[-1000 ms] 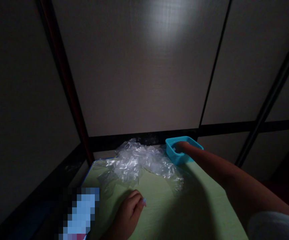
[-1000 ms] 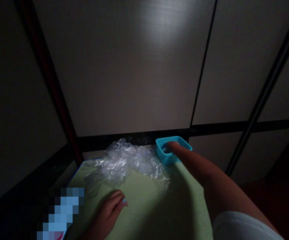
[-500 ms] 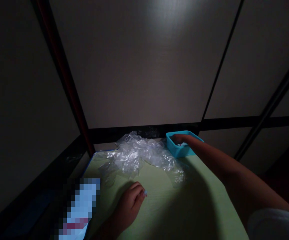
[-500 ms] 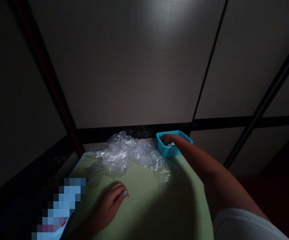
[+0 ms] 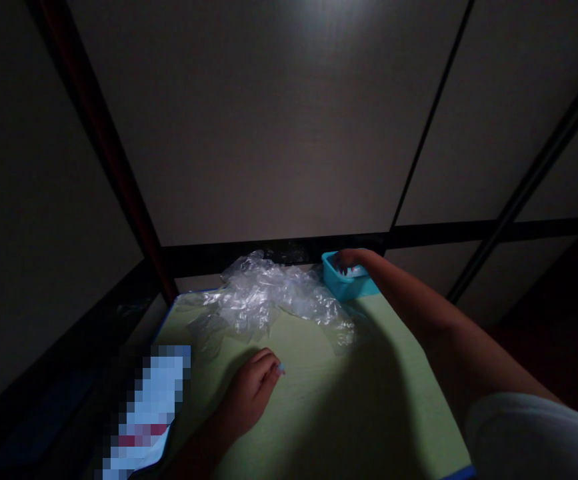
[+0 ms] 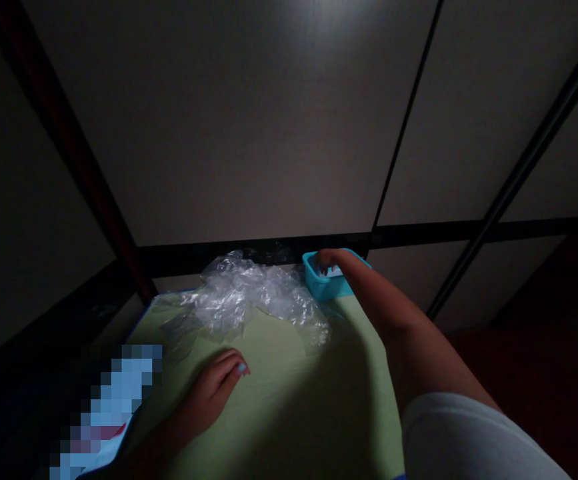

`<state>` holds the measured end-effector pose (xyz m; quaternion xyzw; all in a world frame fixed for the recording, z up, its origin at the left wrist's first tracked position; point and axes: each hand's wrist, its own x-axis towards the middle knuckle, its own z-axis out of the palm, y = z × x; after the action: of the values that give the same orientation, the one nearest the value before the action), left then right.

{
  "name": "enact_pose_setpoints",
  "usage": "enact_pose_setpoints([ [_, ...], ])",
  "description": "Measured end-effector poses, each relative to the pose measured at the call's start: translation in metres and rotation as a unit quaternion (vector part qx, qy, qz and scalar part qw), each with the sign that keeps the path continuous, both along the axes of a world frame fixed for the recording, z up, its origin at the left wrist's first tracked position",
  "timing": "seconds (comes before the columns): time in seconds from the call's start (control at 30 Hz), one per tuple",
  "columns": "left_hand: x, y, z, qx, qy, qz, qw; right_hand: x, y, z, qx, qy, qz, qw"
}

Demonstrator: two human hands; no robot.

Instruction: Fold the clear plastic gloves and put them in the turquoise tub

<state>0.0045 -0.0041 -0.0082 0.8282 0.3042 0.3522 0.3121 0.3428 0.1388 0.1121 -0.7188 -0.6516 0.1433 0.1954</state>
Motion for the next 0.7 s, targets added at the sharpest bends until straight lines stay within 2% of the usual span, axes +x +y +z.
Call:
enact_pose_setpoints([
  [0.07, -0.001, 0.001, -0.001, 0.001, -0.001, 0.008, 1.0, 0.006, -0.004, 0.011, -0.025, -0.018, -0.001, 1.0],
  [0.13, -0.002, 0.003, -0.002, 0.001, -0.008, 0.024, 1.0, 0.011, -0.018, 0.022, -0.018, -0.039, 0.002, 0.999],
  [0.23, -0.005, 0.008, -0.005, 0.004, -0.016, 0.049, 0.999, 0.006, -0.059, 0.032, 0.026, -0.071, 0.023, 0.997],
  [0.3, -0.006, 0.011, -0.006, 0.015, -0.023, 0.062, 0.998, -0.008, -0.095, 0.03, 0.039, -0.095, 0.05, 0.993],
  [0.4, -0.006, 0.016, -0.005, 0.033, -0.04, 0.079, 0.996, -0.036, -0.152, 0.012, 0.023, -0.131, 0.114, 0.984],
  [0.47, -0.006, 0.02, -0.004, 0.049, -0.047, 0.089, 0.994, -0.053, -0.183, -0.007, -0.011, -0.175, 0.238, 0.955],
  [0.53, -0.006, 0.023, -0.003, 0.066, -0.052, 0.094, 0.992, -0.063, -0.204, -0.027, -0.057, -0.181, 0.305, 0.933],
  [0.6, -0.006, 0.026, -0.003, 0.079, -0.058, 0.099, 0.99, -0.066, -0.216, -0.046, -0.076, -0.191, 0.32, 0.925],
  [0.7, -0.007, 0.03, -0.004, 0.094, -0.06, 0.109, 0.988, -0.062, -0.218, -0.07, -0.067, -0.197, 0.261, 0.943],
])
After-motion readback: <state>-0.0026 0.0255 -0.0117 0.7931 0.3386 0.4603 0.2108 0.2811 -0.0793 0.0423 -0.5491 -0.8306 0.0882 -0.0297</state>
